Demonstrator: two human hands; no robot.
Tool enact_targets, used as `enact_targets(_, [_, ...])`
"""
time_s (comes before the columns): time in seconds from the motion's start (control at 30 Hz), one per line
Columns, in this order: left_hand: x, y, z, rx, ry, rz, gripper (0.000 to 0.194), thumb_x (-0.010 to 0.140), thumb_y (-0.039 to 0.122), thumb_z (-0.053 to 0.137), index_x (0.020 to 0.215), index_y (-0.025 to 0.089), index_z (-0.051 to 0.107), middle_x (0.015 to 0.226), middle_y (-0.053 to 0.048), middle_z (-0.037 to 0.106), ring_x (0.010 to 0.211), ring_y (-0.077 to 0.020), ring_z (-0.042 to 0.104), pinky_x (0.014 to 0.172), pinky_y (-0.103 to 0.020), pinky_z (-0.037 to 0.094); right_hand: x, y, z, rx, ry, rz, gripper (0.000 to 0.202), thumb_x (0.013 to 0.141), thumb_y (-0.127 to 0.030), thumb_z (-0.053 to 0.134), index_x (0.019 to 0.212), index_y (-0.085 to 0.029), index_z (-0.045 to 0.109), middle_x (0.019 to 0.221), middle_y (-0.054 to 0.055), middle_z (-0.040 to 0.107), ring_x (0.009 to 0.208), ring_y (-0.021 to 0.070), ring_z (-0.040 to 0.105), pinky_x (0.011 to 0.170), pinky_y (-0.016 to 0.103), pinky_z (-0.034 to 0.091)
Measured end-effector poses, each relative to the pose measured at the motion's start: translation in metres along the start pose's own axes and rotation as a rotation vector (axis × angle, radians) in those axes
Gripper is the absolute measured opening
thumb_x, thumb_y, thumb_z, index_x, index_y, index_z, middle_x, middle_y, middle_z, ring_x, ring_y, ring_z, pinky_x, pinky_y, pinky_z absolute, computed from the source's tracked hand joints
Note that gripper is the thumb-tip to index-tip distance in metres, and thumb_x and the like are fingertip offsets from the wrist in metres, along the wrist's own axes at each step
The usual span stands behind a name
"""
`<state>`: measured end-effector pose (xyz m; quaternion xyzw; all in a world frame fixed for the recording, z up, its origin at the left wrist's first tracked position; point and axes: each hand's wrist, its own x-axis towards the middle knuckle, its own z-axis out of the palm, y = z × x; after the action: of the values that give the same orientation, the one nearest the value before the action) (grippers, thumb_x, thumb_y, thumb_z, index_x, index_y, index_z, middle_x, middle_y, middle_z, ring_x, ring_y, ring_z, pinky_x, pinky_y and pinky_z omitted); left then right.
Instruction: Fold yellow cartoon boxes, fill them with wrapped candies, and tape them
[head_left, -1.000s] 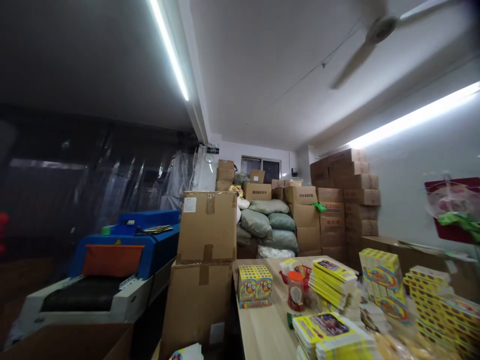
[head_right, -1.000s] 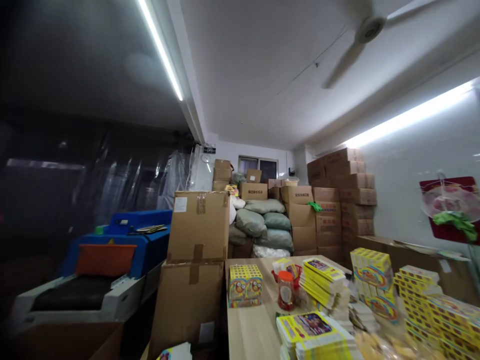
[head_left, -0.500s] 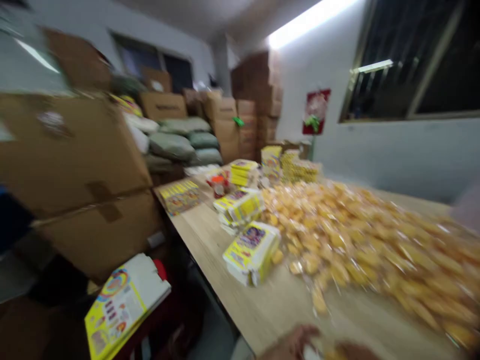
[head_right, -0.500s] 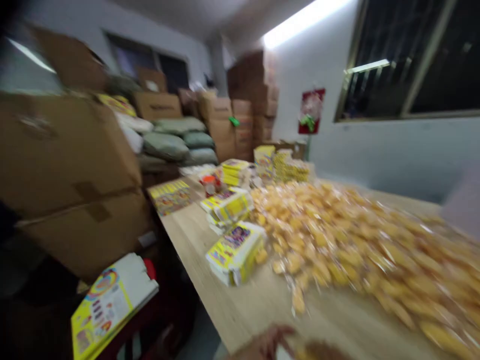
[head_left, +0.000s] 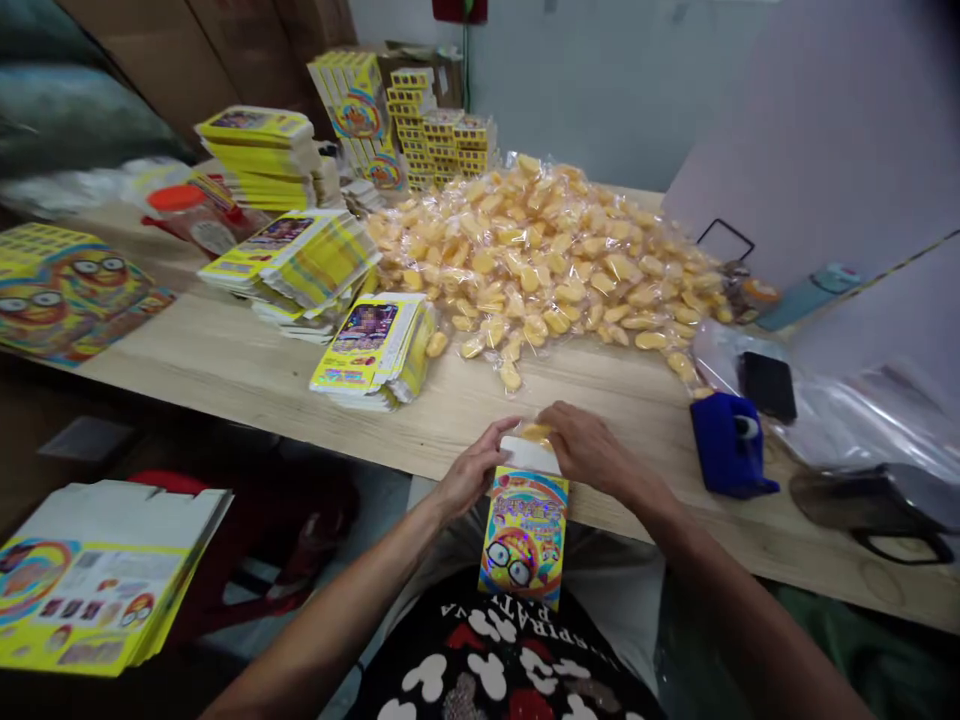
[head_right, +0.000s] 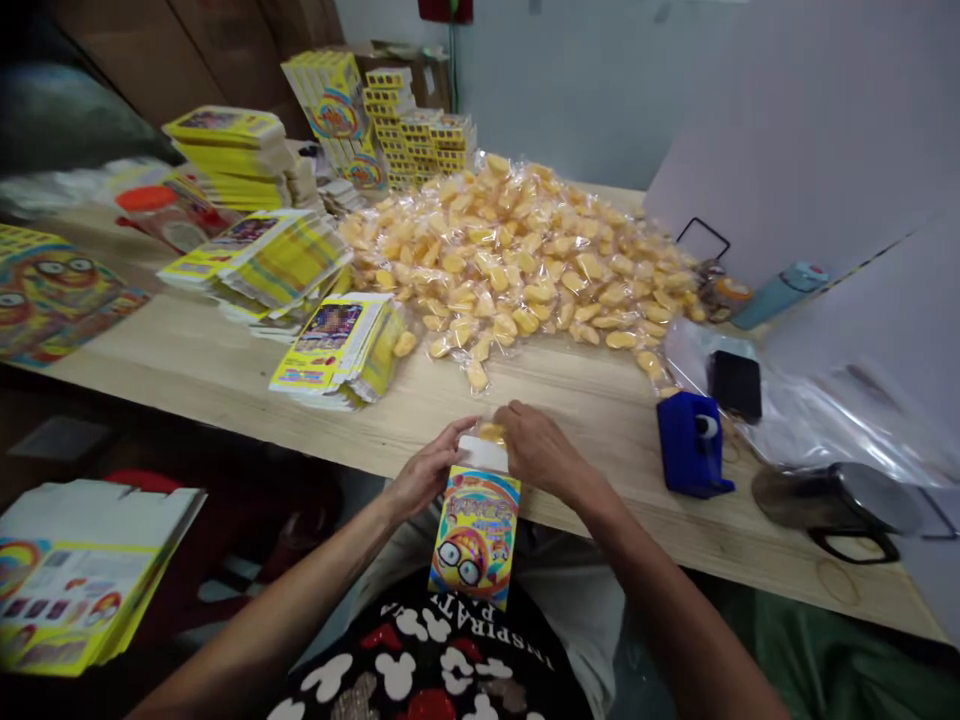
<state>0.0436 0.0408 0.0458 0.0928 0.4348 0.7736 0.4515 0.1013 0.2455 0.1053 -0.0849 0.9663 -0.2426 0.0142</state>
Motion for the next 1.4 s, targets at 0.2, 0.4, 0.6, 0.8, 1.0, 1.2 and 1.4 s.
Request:
enact_targets(0.2, [-0.001, 0.0, 0.001, 0.007, -0.038, 0.027, 0.068, 0.08, 0.025, 0.068, 0.145, 0.021, 0.047, 0.111, -0.008, 0.069, 0.097, -0.0233, 0.065, 0.086, -0.032, 0.048, -0.009, -0.019, 0.014, -0.001, -0.209, -0.113, 0.019, 0.087, -0.012, 0.051, 0.093, -0.018, 0.068, 0.092, 0.007, 0.07, 0.082, 0.0185, 0.059, 0.077, 0.029, 0.041])
enact_targets(0.4, [0.007, -0.009, 0.008, 0.206, 0.125, 0.048, 0.051, 0.084, 0.03, 0.07, 0.132, 0.018, 0.056, 0.1, -0.005, 0.069, 0.081, -0.0174, 0.064, 0.075, -0.028, 0.049, 0.049, -0.001, -0.003, -0.089, -0.028, 0.31, 0.034, 0.1, -0.025, 0.036, 0.096, -0.016, 0.069, 0.101, 0.013, 0.072, 0.095, 0.0224, 0.063, 0.082, 0.031, 0.042])
enact_targets(0.6, [0.01, -0.009, 0.011, 0.23, 0.233, 0.044, 0.044, 0.077, 0.021, 0.067, 0.121, 0.017, 0.062, 0.093, -0.005, 0.071, 0.078, -0.0178, 0.065, 0.071, -0.027, 0.049, 0.127, 0.004, 0.02, -0.164, -0.003, 0.502, 0.035, 0.088, -0.033, 0.058, 0.114, -0.009, 0.064, 0.118, 0.025, 0.065, 0.105, 0.0329, 0.064, 0.079, 0.036, 0.046])
enact_targets(0.8, [0.011, -0.007, 0.008, 0.183, 0.176, 0.04, 0.036, 0.077, 0.022, 0.068, 0.113, 0.015, 0.065, 0.091, -0.005, 0.07, 0.077, -0.017, 0.064, 0.072, -0.027, 0.048, 0.127, 0.016, 0.016, -0.159, -0.11, 0.193, 0.036, 0.08, -0.012, 0.058, 0.115, -0.016, 0.062, 0.108, 0.012, 0.07, 0.101, 0.0244, 0.064, 0.084, 0.031, 0.046])
enact_targets(1.0, [0.015, -0.008, 0.004, 0.227, 0.143, 0.031, 0.035, 0.077, 0.019, 0.066, 0.111, 0.014, 0.068, 0.089, -0.005, 0.07, 0.073, -0.0158, 0.063, 0.068, -0.025, 0.045, 0.149, 0.04, -0.01, -0.2, -0.151, -0.027, 0.043, 0.065, -0.005, 0.067, 0.106, -0.016, 0.066, 0.138, 0.017, 0.058, 0.131, 0.0346, 0.046, 0.108, 0.044, 0.034])
enact_targets(1.2, [0.016, -0.009, 0.004, 0.223, 0.144, 0.047, 0.031, 0.078, 0.022, 0.067, 0.108, 0.014, 0.069, 0.088, -0.004, 0.069, 0.073, -0.0157, 0.062, 0.067, -0.025, 0.045, 0.116, 0.052, -0.007, -0.05, -0.205, 0.072, 0.018, 0.08, -0.021, 0.063, 0.097, -0.019, 0.063, 0.086, 0.009, 0.072, 0.079, 0.0236, 0.066, 0.074, 0.033, 0.047])
enact_targets(1.4, [0.017, -0.007, 0.002, 0.25, 0.133, -0.012, 0.051, 0.079, 0.023, 0.066, 0.13, 0.019, 0.06, 0.09, -0.002, 0.069, 0.07, -0.0134, 0.061, 0.068, -0.024, 0.045, 0.08, 0.084, -0.042, 0.147, -0.089, 0.299, 0.027, 0.097, -0.032, 0.034, 0.09, -0.017, 0.056, 0.08, 0.006, 0.066, 0.065, 0.0158, 0.06, 0.058, 0.025, 0.042])
